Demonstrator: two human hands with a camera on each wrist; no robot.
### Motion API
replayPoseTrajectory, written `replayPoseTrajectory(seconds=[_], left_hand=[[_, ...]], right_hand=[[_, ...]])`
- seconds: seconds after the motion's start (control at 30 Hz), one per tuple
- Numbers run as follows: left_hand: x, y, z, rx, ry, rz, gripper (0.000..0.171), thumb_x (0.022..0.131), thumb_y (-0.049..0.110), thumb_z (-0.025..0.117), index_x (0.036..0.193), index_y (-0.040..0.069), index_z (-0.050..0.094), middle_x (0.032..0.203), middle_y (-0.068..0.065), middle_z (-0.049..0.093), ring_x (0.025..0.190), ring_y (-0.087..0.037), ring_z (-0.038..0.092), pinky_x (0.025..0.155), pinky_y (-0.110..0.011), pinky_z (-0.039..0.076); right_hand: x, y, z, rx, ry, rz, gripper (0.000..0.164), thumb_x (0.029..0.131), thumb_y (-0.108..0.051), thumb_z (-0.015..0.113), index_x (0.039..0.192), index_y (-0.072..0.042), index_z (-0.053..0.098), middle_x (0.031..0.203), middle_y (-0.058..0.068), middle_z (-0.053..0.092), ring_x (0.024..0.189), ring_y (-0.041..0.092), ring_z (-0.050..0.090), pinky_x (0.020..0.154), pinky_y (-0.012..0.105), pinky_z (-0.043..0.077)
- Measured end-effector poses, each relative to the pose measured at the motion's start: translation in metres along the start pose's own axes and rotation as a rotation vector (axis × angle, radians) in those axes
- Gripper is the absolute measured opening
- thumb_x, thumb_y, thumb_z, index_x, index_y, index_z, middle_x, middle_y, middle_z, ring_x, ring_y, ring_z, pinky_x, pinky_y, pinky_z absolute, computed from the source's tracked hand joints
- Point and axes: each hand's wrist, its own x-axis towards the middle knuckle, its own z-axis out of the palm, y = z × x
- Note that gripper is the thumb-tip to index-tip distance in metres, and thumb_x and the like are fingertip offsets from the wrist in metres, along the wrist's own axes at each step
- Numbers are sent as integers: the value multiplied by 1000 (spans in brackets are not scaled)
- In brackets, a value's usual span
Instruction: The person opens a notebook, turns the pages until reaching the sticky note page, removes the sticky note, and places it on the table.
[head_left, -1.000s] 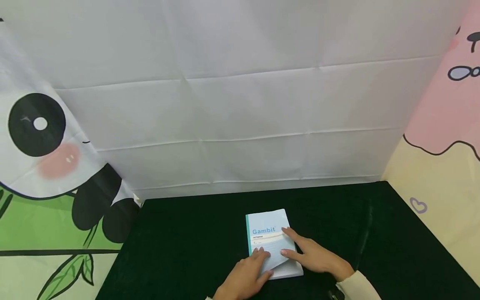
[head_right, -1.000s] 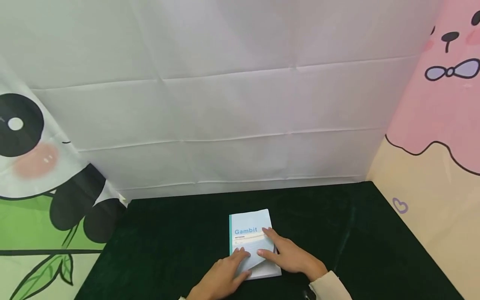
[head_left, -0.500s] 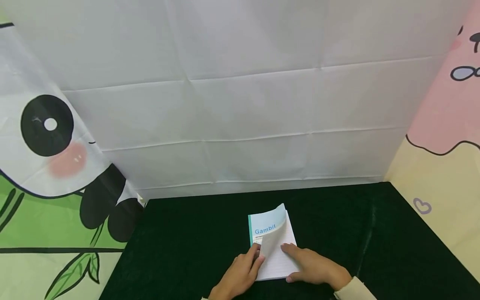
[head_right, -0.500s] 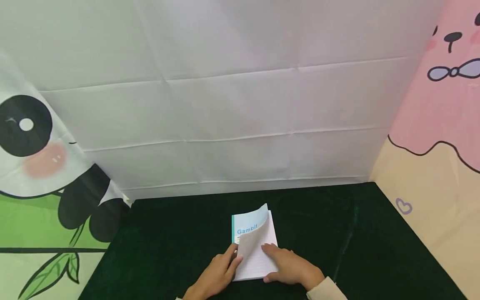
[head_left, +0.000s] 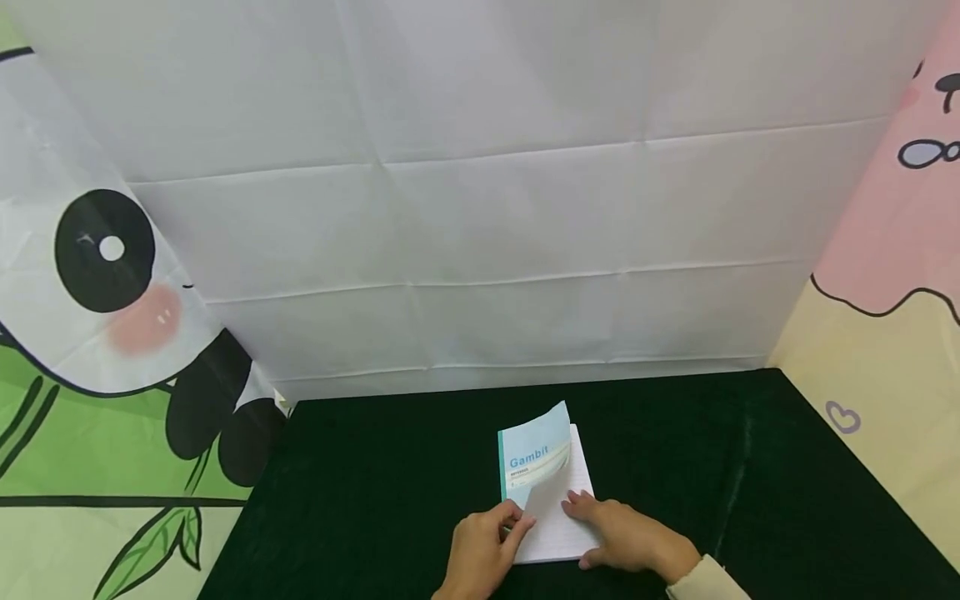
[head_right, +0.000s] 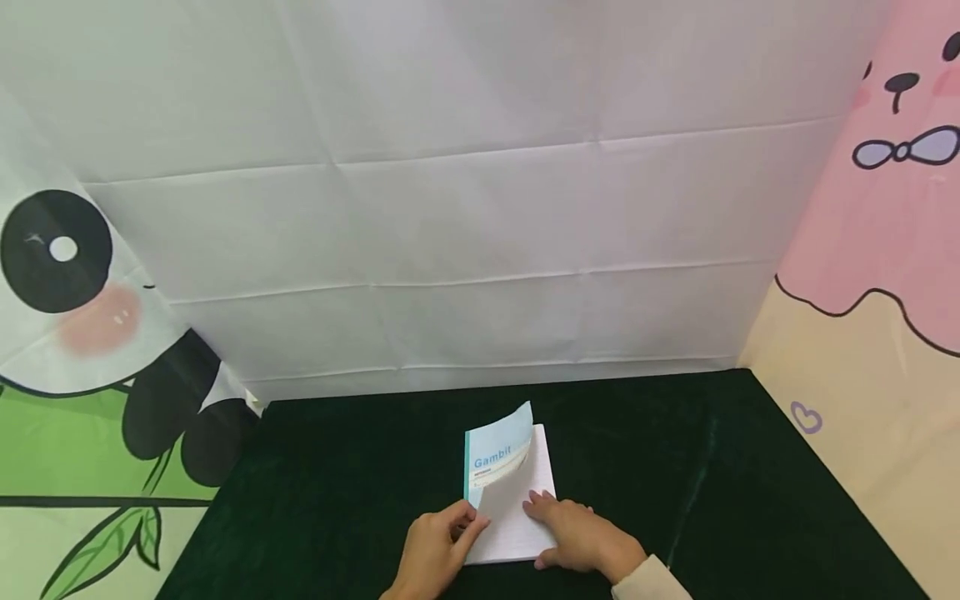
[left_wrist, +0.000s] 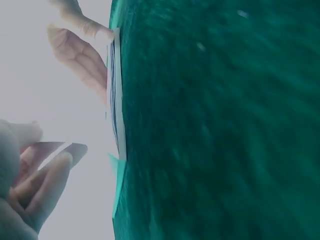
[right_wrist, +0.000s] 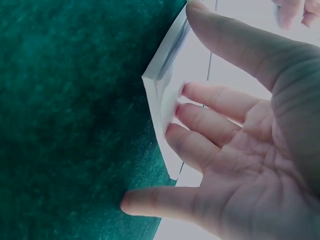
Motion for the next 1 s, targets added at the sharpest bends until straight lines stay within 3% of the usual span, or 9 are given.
replayPoseTrajectory(seconds=[0.17,0.3,0.4,0.57,0.63,0.7,0.83,0.93,1.0], left_hand=[[9,0,8,33,4,-9,30,90,41,72,70,21,63,55,14,58,51,6,49,51,-15,39],[17,-1,13,19,-25,-3,46,94,54,61,62,20,60,49,17,34,46,4,35,48,-16,32],[20,-1,18,4,-19,-1,50,97,54,56,61,19,59,50,15,34,47,3,37,49,-15,34],[16,1,10,-94,52,-65,18,99,33,63,105,16,62,91,-5,76,65,0,64,57,-15,49],[11,4,1,-100,103,-67,30,99,24,64,127,20,53,104,-12,75,69,-4,67,58,-18,52],[6,5,-9,-36,169,-51,40,98,19,66,134,24,49,111,-10,73,77,-6,69,63,-23,57],[-7,-3,-30,154,317,-24,34,93,17,71,124,30,64,89,6,64,62,1,53,53,-18,48],[-18,-19,-43,267,371,-75,22,88,20,77,106,30,73,71,12,50,51,2,29,46,-16,29],[-23,-31,-49,319,360,-146,18,84,24,81,100,30,75,69,12,52,51,2,31,47,-17,30]], right_hand=[[0,1,4,3,12,-41,73,78,-26,83,144,-10,55,154,15,50,139,40,50,110,61,42],[6,18,11,22,34,-81,62,80,-33,83,134,-15,58,131,7,67,111,19,67,93,45,56],[10,30,18,38,47,-100,59,79,-39,83,128,-21,56,119,-2,68,98,8,65,83,37,57],[0,11,8,59,46,-122,57,84,-34,80,130,-14,55,125,5,67,104,14,67,88,37,56],[-2,5,6,52,48,-118,53,87,-34,78,130,-13,54,126,5,67,104,13,66,86,35,56],[-2,3,4,40,52,-102,52,88,-33,76,130,-12,54,126,6,66,104,15,66,86,36,55],[-3,4,3,21,53,-55,56,87,-34,77,132,-11,54,131,10,65,107,22,66,89,44,55],[-2,5,3,37,52,-38,59,88,-33,76,136,-7,53,135,14,64,111,27,66,92,54,53],[-2,6,3,52,53,-28,62,89,-34,74,138,-4,52,136,17,63,114,30,66,94,58,52]])
